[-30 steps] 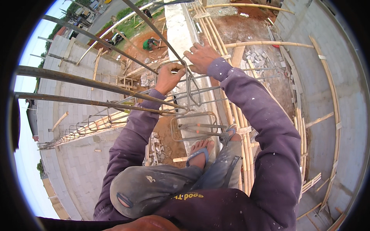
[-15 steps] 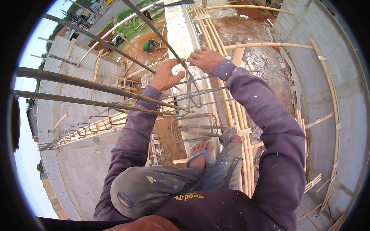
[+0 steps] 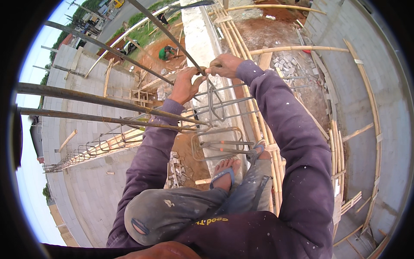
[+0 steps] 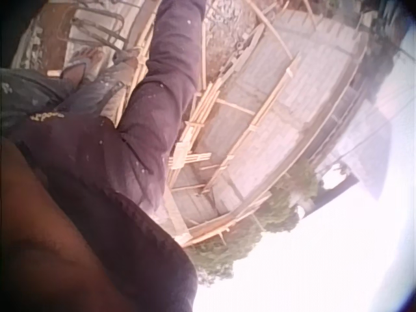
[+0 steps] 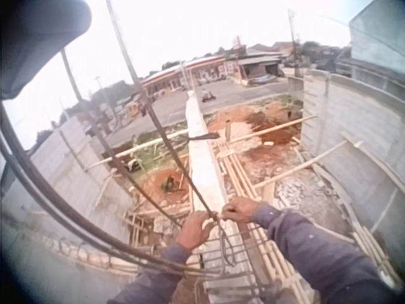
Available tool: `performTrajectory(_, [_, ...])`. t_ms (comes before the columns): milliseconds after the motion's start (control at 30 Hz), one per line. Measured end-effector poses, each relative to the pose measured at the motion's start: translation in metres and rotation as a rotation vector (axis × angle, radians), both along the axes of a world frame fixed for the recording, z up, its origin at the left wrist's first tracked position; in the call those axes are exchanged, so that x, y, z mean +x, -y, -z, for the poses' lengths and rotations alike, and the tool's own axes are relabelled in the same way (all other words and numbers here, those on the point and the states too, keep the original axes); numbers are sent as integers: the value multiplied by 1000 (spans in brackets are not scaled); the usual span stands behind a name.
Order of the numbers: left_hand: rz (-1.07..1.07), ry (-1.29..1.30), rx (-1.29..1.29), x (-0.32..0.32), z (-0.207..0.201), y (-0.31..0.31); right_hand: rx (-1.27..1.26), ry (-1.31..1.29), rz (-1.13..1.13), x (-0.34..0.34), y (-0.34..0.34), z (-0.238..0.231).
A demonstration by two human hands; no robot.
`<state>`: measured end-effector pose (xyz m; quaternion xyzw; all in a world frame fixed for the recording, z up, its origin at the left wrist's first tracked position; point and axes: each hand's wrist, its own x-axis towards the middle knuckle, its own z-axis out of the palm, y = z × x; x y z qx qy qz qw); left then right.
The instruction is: The person lifts and positions a rectangular metal rebar cage onto a vertical rebar column at a construction site. They then use a wire-tying tool to secure the cage to the column by twisting binding wires around the intersections.
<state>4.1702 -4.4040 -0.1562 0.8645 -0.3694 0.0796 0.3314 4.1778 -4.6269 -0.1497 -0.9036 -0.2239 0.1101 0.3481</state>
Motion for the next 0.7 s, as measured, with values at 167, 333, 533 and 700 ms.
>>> performTrajectory(167, [-32,28,1,-3,1,1,99,-334,28,22,-4,12])
performTrajectory(333, [-61,45,-10,-3,6,1,223,-507,215,18,-6,13])
performTrajectory(533, [-37,53,-40,-1,10,0,-134,201,162,-27,-1,15])
performTrajectory(700, [-36,44,-27,-1,9,1,-298,867,109,-26,1,28])
